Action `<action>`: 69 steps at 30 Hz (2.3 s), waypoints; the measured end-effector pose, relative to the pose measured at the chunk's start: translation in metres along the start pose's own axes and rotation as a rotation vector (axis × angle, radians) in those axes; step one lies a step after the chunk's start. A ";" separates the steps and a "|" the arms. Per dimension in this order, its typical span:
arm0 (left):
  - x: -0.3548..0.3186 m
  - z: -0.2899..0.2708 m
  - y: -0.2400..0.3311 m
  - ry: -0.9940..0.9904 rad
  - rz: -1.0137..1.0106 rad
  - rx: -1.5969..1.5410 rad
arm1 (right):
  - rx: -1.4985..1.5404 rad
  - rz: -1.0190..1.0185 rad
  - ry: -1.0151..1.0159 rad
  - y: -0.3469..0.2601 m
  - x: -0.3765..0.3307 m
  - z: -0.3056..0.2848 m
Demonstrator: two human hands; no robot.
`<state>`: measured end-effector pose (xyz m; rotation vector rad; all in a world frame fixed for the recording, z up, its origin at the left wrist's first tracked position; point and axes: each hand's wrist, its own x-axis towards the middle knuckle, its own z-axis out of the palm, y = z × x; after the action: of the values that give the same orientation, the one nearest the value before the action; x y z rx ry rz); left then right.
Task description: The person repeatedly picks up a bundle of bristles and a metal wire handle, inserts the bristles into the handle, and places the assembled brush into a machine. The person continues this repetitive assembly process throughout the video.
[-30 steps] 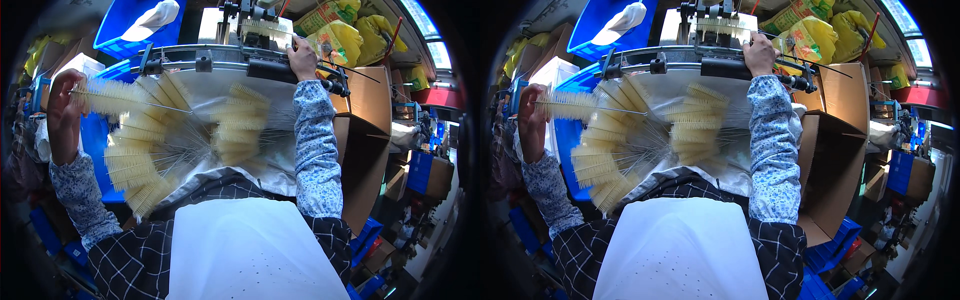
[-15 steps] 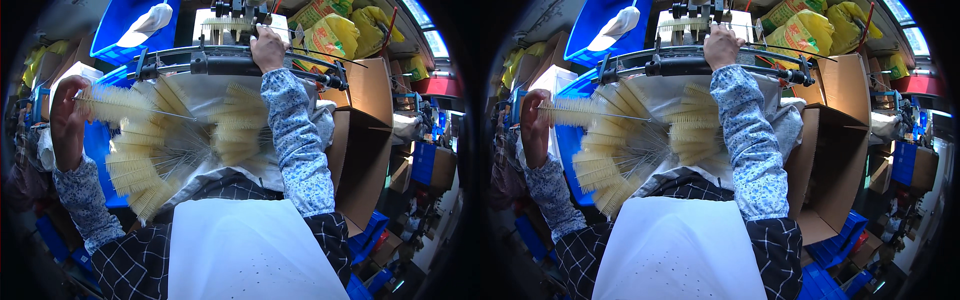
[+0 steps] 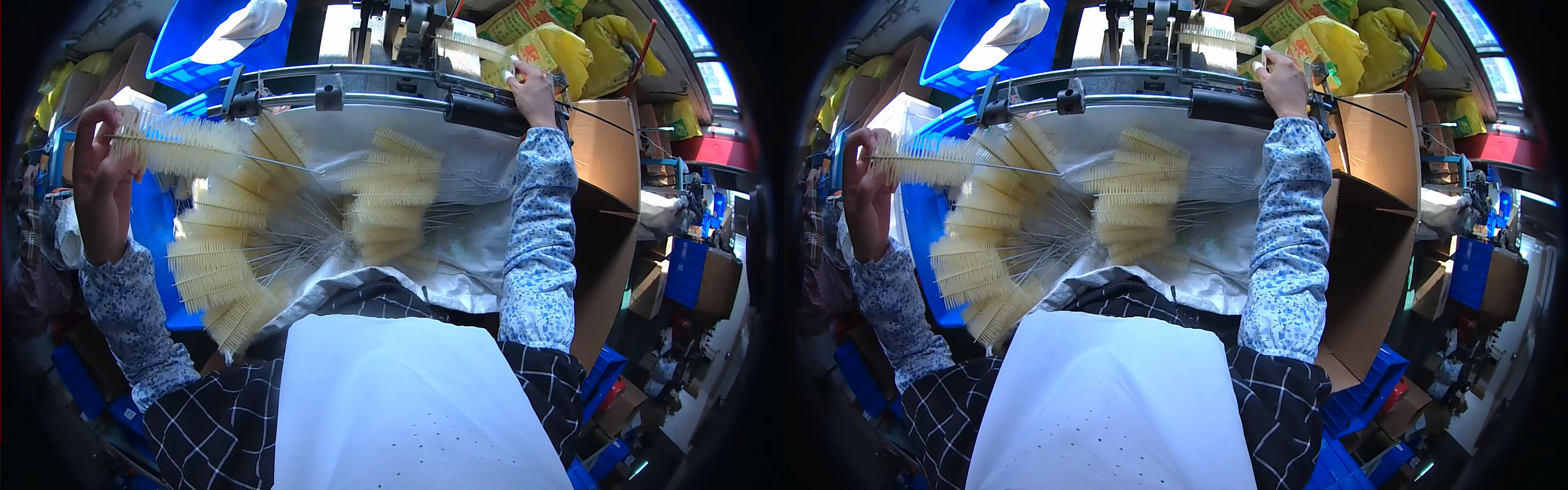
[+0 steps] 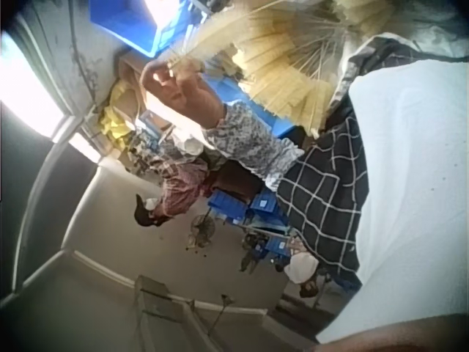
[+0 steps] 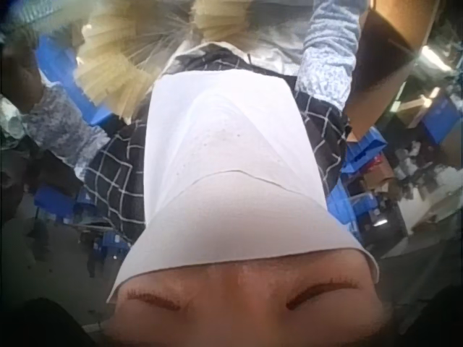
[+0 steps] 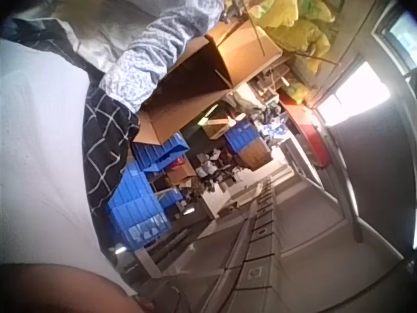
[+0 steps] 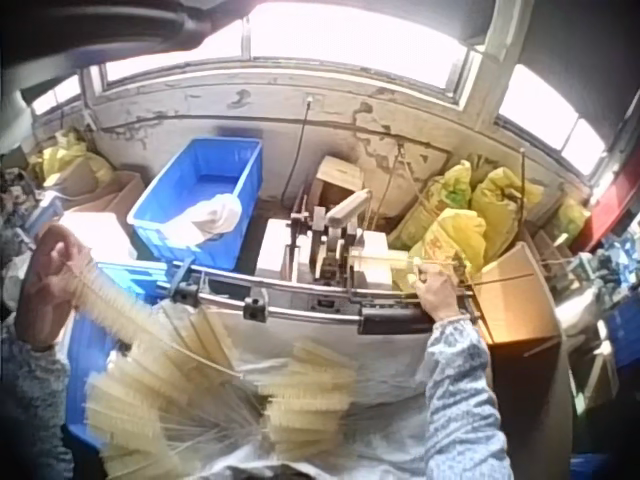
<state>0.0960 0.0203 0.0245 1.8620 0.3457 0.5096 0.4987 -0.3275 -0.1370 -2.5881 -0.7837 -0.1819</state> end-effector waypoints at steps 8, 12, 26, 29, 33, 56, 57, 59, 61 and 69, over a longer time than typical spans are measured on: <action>0.019 0.028 -0.005 -0.149 -0.036 -0.229 | -0.522 -0.182 0.046 0.050 0.012 -0.039; 0.026 0.039 -0.006 -0.219 -0.060 -0.344 | -0.124 -0.098 -0.125 0.048 -0.026 -0.110; 0.022 0.136 -0.035 -0.538 -0.200 -0.366 | 0.828 -0.321 -0.483 -0.173 -0.112 -0.034; 0.004 0.077 -0.049 -0.556 -0.094 0.432 | 0.112 -0.425 0.126 -0.124 -0.065 -0.024; -0.035 -0.007 -0.102 -0.717 -0.406 0.947 | -0.229 -0.213 0.202 -0.064 -0.022 0.010; -0.035 0.002 -0.066 -0.408 -0.481 0.147 | -0.182 -0.315 0.099 -0.039 0.004 0.016; -0.034 -0.001 -0.058 -0.392 -0.453 0.166 | -0.168 -0.312 0.098 -0.039 0.004 0.018; -0.033 -0.005 -0.048 -0.374 -0.430 0.198 | -0.146 -0.305 0.097 -0.037 0.004 0.020; -0.033 -0.006 -0.041 -0.374 -0.372 0.232 | -0.144 -0.304 0.082 -0.039 0.002 0.017; -0.033 0.005 -0.028 -0.383 -0.259 0.286 | -0.275 -0.292 0.054 -0.043 0.010 0.022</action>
<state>0.0700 0.0107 -0.0095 2.0992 0.4075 -0.0813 0.4831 -0.2804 -0.1391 -2.6923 -1.1880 -0.4748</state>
